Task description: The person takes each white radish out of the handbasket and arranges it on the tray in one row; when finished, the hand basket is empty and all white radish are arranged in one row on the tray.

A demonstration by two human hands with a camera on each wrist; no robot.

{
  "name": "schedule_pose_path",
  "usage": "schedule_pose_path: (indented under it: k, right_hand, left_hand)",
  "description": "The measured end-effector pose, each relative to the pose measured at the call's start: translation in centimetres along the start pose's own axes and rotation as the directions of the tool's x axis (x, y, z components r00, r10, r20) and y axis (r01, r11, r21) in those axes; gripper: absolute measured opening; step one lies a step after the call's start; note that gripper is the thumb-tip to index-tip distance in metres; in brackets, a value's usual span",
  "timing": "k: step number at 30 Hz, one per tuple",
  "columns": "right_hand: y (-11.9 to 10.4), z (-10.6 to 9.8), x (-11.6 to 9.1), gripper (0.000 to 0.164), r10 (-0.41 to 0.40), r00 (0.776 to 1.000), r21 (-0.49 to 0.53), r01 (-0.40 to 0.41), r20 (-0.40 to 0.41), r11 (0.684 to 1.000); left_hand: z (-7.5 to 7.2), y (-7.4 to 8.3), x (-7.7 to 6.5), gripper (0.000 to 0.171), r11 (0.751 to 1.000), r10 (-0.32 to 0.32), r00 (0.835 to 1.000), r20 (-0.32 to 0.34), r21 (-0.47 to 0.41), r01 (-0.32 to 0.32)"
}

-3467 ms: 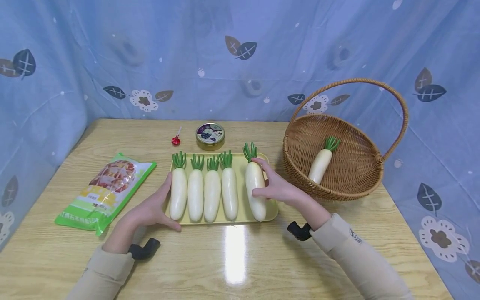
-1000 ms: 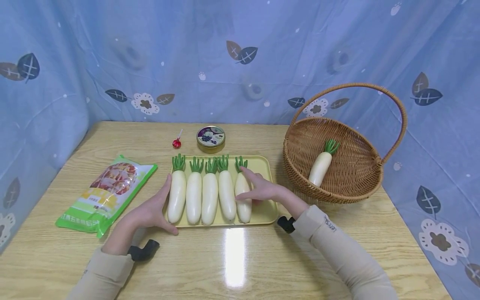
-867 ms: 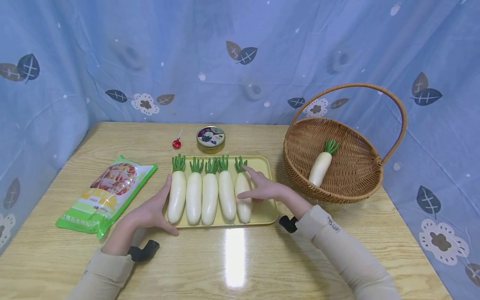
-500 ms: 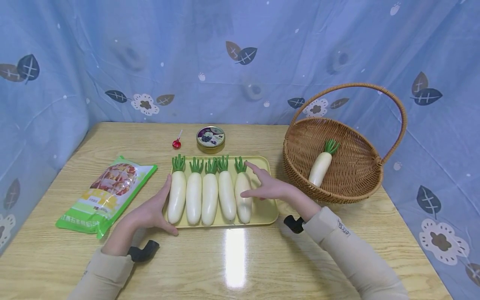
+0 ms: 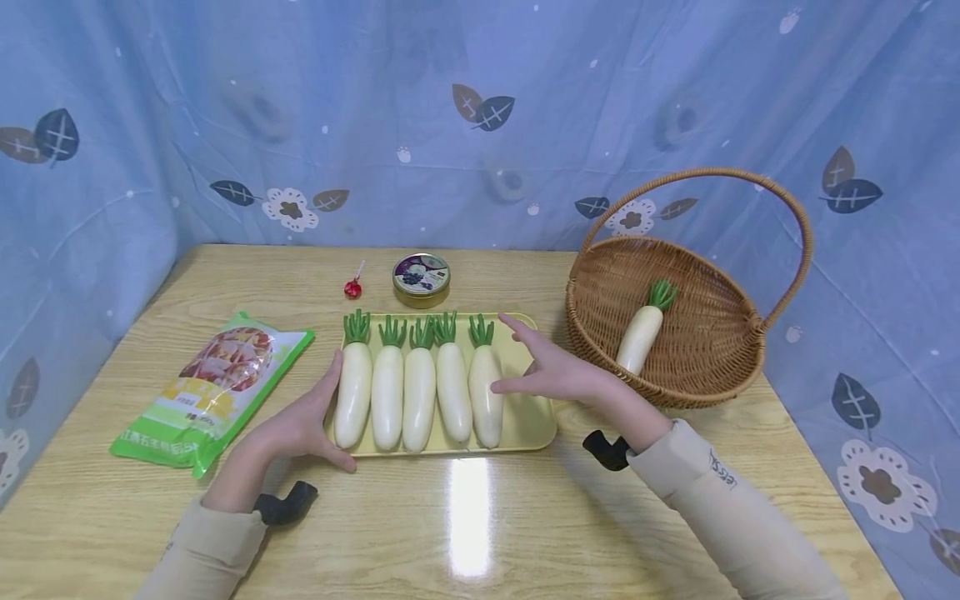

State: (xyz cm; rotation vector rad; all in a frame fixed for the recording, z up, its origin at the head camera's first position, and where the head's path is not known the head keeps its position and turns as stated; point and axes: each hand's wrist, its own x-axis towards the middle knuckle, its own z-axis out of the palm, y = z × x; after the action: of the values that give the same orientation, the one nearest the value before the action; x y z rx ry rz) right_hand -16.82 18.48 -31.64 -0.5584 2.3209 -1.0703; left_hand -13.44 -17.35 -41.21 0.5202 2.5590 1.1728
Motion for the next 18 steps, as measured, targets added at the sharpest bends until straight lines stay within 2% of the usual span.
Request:
schedule_pose_path:
  k: [11,18]
  right_hand:
    - [-1.5,-1.2,-2.0,0.091,-0.051,0.996,-0.056,0.048,-0.07,0.997]
    - [-2.4,-2.7,-3.4,0.088,-0.082,0.991,-0.079,0.074,-0.105,0.994]
  left_hand:
    - [0.0,0.0,-0.1,0.154,1.0,-0.001,1.0,0.001,0.002,0.001]
    - [-0.1,0.1,-0.2,0.153,1.0,0.005,1.0,0.0,0.004,-0.005]
